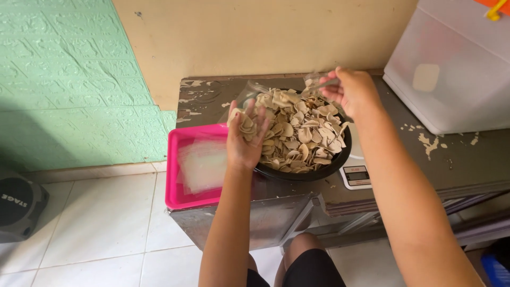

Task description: Packaging small chips into plastic bags using a spoon and weighing them on a digital scale.

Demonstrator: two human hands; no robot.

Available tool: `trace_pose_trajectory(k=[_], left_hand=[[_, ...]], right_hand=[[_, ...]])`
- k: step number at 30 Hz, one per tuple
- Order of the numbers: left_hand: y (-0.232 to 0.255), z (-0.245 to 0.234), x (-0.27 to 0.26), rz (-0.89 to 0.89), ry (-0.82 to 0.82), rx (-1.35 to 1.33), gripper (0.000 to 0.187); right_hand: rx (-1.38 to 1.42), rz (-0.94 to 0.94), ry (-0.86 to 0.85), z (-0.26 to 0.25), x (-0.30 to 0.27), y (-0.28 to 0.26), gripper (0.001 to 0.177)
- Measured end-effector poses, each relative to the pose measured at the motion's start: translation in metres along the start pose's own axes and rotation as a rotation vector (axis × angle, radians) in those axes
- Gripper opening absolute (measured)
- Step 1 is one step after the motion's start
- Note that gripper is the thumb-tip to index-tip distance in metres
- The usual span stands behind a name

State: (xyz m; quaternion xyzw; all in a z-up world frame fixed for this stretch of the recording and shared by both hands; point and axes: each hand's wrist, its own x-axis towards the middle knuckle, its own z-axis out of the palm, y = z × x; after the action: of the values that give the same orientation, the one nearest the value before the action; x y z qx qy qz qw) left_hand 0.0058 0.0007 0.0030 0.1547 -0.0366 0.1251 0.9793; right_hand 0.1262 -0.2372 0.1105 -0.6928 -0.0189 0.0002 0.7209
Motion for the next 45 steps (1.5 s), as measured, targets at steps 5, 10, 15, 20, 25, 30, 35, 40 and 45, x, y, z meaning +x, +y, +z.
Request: trace_pose_trajectory(k=[5,10,15,20,25,30,35,40,45], left_hand=[[-0.002,-0.003,-0.002,-0.035,-0.035,0.020,0.057],[0.000,-0.003,-0.004,-0.064,-0.069,0.025,0.054],[0.001,-0.005,-0.004,-0.084,-0.102,0.004,0.054],[-0.003,-0.011,0.003,-0.096,-0.074,-0.021,0.053],[-0.001,-0.007,0.001,-0.086,-0.067,-0.032,0.055],[0.001,-0.009,0.002,-0.127,-0.023,-0.052,0.052],[0.004,-0.001,-0.004,-0.108,0.008,-0.043,0.057],[0.016,0.035,-0.027,-0.089,0.166,-0.035,0.061],[0.015,0.034,-0.026,-0.077,0.120,-0.056,0.062]], right_hand=[[0.035,-0.015,0.019,0.018,0.028,-0.013,0.027],[0.018,-0.021,0.047,0.026,0.037,-0.001,0.028],[0.000,-0.049,0.053,0.016,0.049,0.023,0.035],[-0.027,-0.088,0.060,0.039,0.017,0.007,0.032],[-0.054,-0.129,-0.008,0.069,0.000,0.000,0.030],[-0.050,-0.169,-0.156,0.083,-0.027,-0.003,0.034],[-0.076,-0.268,-0.241,0.074,-0.040,-0.013,0.034],[-0.226,-0.372,-0.266,0.076,-0.074,-0.043,0.030],[-0.258,-0.425,-0.193,0.072,-0.070,-0.042,0.026]])
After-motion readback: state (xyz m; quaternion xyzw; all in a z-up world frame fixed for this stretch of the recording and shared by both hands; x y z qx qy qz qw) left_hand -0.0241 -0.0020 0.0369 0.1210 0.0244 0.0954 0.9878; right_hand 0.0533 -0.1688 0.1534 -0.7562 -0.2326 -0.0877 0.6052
